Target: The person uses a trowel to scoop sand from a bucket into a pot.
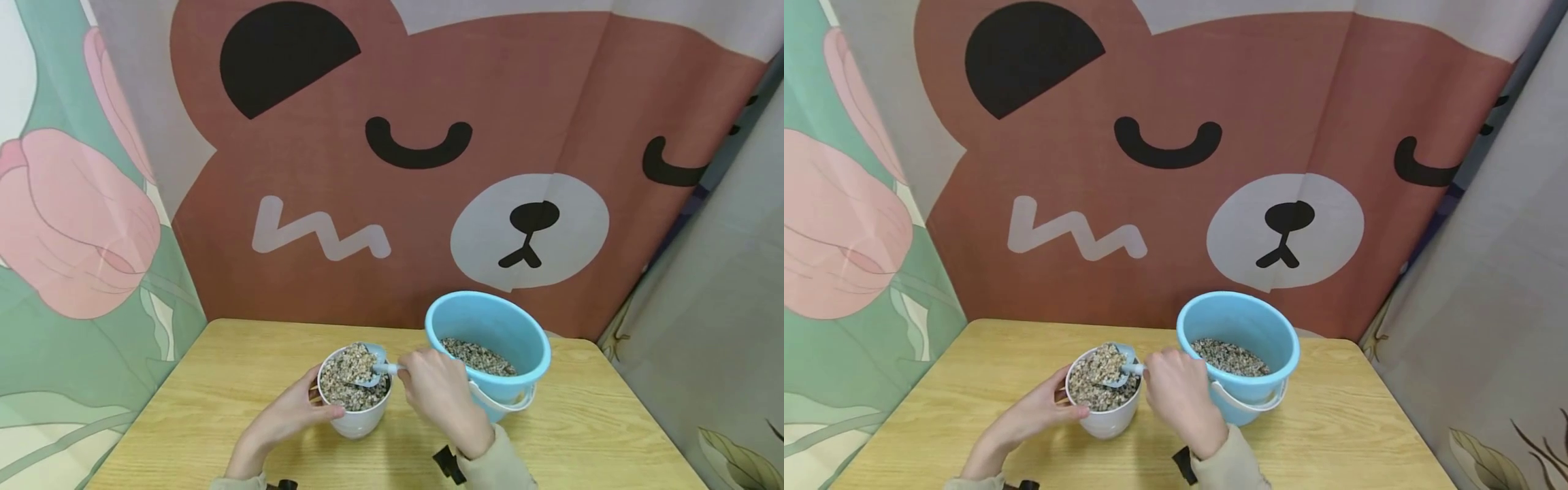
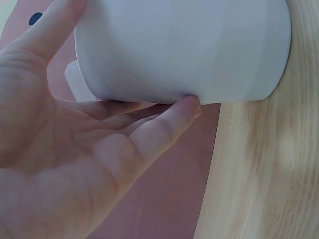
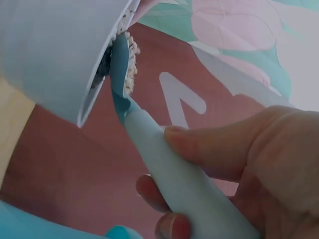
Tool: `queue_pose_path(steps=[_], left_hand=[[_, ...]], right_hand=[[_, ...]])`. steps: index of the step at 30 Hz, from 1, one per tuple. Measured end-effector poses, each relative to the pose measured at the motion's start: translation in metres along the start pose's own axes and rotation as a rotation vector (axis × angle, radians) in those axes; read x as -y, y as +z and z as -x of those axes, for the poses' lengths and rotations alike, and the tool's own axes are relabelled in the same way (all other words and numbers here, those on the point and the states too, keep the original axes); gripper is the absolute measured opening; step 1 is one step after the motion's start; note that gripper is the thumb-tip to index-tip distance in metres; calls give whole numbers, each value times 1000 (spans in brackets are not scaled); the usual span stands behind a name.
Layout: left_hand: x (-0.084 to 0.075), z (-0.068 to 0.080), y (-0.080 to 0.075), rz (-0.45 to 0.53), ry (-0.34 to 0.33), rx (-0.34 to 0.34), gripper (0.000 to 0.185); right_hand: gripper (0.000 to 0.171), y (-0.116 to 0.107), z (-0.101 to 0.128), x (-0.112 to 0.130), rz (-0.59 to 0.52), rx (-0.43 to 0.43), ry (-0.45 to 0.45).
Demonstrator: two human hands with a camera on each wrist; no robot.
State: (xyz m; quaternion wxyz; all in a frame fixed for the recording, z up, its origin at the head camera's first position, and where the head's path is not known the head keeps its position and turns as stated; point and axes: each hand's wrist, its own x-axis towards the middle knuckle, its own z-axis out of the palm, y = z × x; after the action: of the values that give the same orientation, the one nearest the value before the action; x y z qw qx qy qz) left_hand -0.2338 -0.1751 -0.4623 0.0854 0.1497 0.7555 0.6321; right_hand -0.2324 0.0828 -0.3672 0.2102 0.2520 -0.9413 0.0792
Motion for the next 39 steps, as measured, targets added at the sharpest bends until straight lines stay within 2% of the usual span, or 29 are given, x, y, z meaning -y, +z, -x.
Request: queue_pose_path(steps=[7, 14, 19, 26, 39], left_hand=[[0, -1, 0, -21, 15, 2, 91], [-1, -3, 0, -12, 3, 4, 91], [0, -3, 1, -22, 5, -4, 90], [-1, -1, 0, -22, -5, -14, 91], [0, 0, 0, -8, 1, -3, 91]], right_hand=[[32, -16, -16, 0, 87, 89, -44], [32, -31, -30, -3, 72, 277, -32], [39, -37, -35, -8, 40, 372, -26], [48, -40, -38, -12, 8, 404, -57], [47, -40, -41, -4, -7, 435, -64]])
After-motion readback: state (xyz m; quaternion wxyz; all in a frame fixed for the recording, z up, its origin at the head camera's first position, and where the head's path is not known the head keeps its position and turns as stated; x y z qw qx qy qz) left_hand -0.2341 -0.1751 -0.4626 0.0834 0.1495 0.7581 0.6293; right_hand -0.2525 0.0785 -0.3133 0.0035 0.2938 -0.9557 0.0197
